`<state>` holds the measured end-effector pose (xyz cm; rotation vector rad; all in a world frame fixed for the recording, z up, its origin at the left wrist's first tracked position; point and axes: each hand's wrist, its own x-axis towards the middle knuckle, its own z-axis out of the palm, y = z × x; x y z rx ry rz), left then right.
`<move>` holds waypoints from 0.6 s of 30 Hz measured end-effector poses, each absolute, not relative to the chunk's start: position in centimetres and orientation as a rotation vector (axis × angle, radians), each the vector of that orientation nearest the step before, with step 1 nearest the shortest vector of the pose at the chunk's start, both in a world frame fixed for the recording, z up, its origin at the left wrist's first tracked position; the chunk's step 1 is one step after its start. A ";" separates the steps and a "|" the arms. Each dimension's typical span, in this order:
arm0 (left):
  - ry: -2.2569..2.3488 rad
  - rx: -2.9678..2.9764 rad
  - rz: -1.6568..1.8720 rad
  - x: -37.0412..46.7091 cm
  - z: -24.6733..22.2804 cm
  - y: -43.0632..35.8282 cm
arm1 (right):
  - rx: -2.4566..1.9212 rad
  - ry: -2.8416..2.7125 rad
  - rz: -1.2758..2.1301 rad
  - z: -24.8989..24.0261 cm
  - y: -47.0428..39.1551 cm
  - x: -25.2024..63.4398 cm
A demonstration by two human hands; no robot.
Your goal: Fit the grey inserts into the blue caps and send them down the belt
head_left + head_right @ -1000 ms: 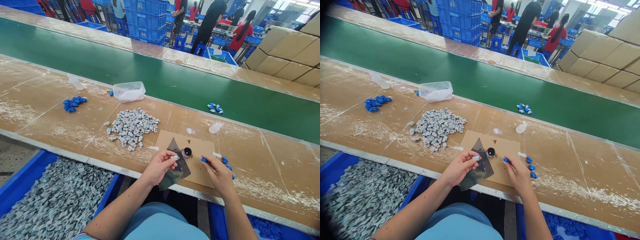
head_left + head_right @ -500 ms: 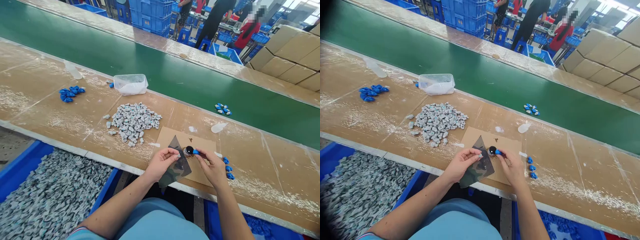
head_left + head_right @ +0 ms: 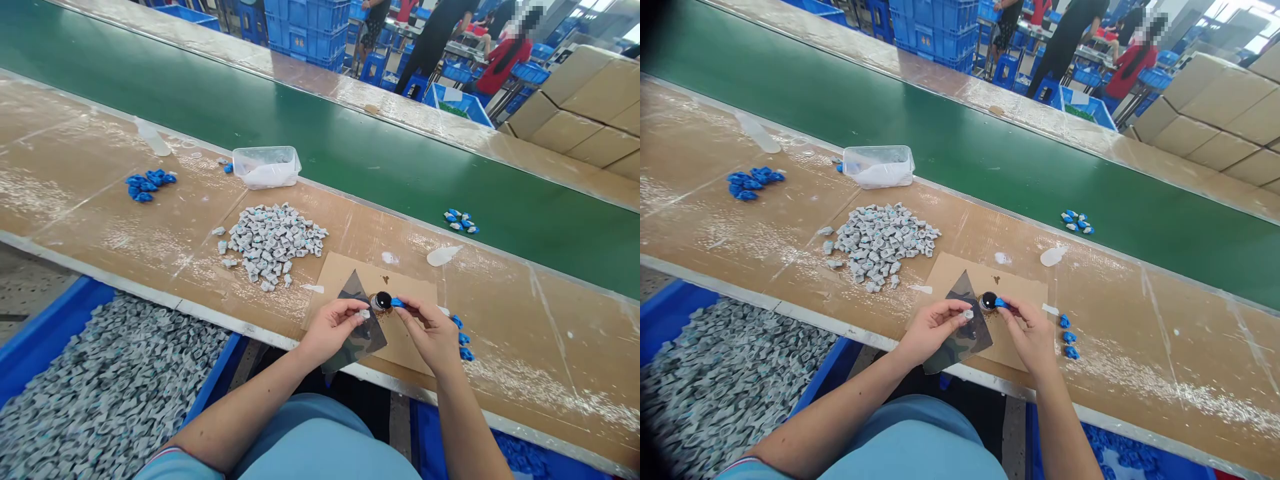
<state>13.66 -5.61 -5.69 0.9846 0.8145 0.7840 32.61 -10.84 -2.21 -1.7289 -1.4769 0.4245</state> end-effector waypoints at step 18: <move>0.674 1.023 0.760 15.1 -4.4 -6.1 | -1.555 -1.563 0.643 -0.7 -12.1 31.4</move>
